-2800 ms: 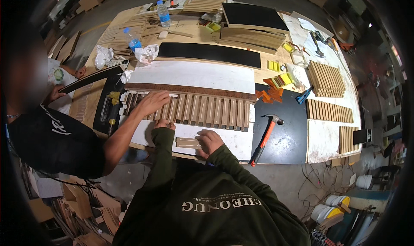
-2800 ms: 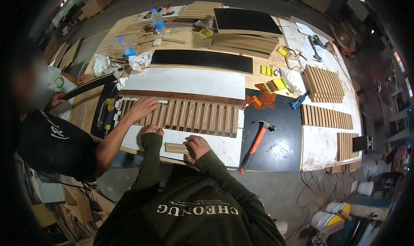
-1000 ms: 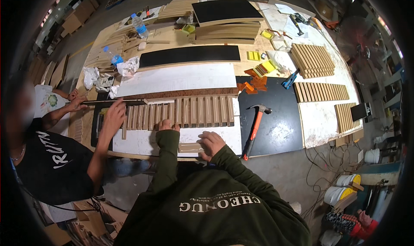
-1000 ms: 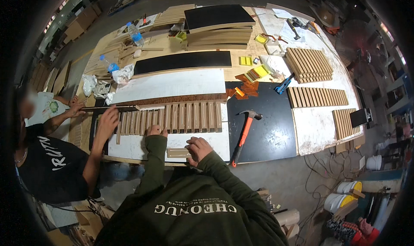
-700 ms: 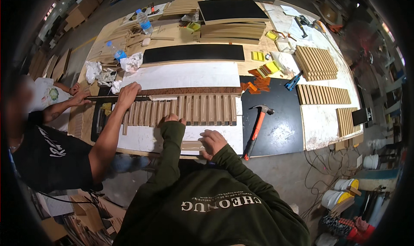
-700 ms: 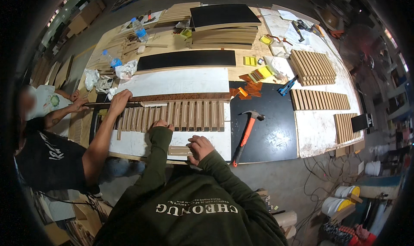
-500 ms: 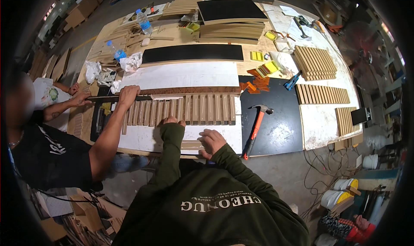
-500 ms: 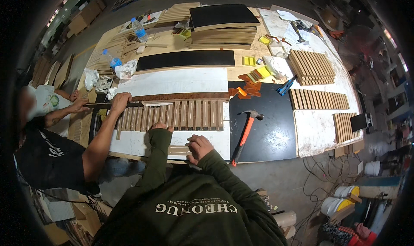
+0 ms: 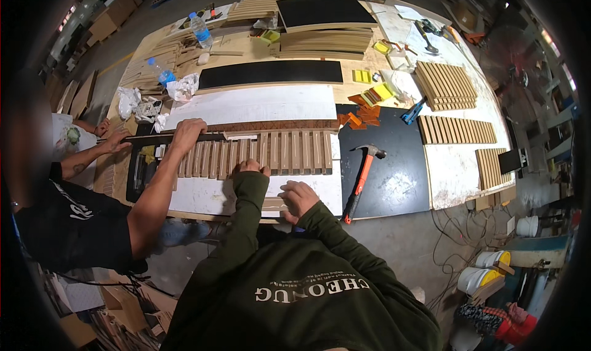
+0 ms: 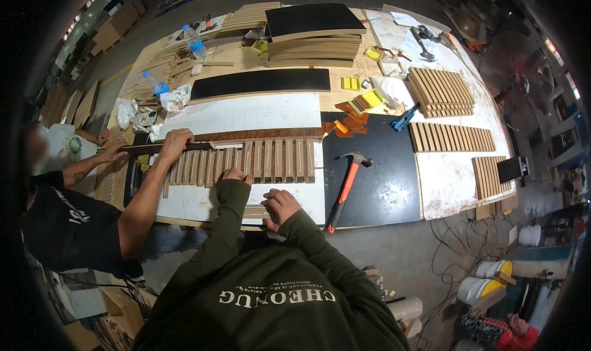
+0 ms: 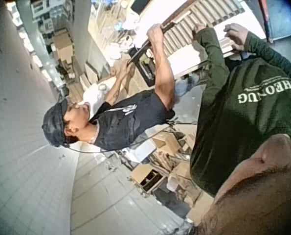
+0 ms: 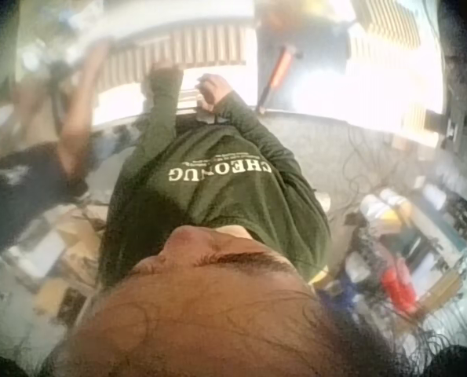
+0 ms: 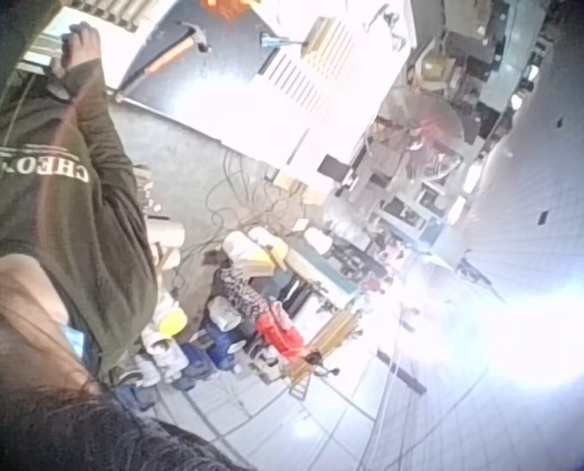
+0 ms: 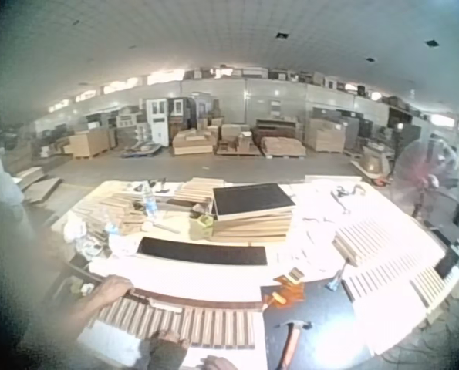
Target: The person aligns wooden slats onto a template alongside a coworker, uses an air blow gun over the wooden pieces, taps the slats with a hammer, and positions a panel over the assembly.
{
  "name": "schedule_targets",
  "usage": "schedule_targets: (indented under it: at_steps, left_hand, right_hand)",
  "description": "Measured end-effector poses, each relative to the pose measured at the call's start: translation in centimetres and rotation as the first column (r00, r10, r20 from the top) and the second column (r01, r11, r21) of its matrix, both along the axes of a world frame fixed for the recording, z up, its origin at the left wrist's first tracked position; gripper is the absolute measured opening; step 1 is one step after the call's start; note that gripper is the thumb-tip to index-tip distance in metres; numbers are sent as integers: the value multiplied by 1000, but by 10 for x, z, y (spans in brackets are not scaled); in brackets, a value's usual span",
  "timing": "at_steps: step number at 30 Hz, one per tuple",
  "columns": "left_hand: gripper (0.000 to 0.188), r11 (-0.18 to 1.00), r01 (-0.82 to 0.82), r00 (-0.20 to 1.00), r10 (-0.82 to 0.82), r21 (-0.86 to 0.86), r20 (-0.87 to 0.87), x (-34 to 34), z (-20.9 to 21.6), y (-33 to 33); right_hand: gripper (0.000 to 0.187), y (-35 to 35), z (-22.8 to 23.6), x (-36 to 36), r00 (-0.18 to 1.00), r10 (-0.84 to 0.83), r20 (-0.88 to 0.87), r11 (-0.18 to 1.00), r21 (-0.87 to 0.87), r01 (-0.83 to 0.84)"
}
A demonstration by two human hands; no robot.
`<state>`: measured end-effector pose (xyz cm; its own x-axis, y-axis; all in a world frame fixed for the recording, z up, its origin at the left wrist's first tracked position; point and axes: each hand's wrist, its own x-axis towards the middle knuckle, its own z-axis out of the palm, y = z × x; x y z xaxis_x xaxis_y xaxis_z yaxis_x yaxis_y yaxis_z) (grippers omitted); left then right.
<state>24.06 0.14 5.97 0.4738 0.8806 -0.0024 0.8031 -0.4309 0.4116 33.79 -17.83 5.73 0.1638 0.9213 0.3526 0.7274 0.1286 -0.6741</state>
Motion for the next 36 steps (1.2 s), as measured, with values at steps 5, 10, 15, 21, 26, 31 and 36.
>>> schedule_targets:
  at_steps: [5,10,15,21,26,31,36]
  left_hand:
    - [33,994,-54,992,43,-92,-121,10,5,4]
    - [35,985,-103,973,70,-138,-222,12,6,3]
    - [37,982,-134,980,111,-131,-163,7,1,-5]
    - [33,989,-138,990,140,53,-29,-6,-1,-22]
    - [30,999,26,990,-31,34,135,0,4,-26]
    - [29,998,42,999,-42,-41,1,21,0,-16]
    - [33,1000,7,997,-8,-14,-77,29,-3,-13]
  right_hand:
    - [46,-1,1,0,1000,-14,3,1000,-24,14]
    - [46,-1,-1,-1,1000,-9,1,1000,-3,9]
    - [47,-2,-3,0,1000,-8,-1,1000,31,8]
    - [47,-3,-6,1,1000,6,4,999,45,-6]
    - [46,-8,-11,4,1000,8,3,999,52,-8]
    - [45,-18,-9,11,1000,-15,-1,999,51,15]
    - [46,-17,2,7,998,-56,13,998,-5,56]
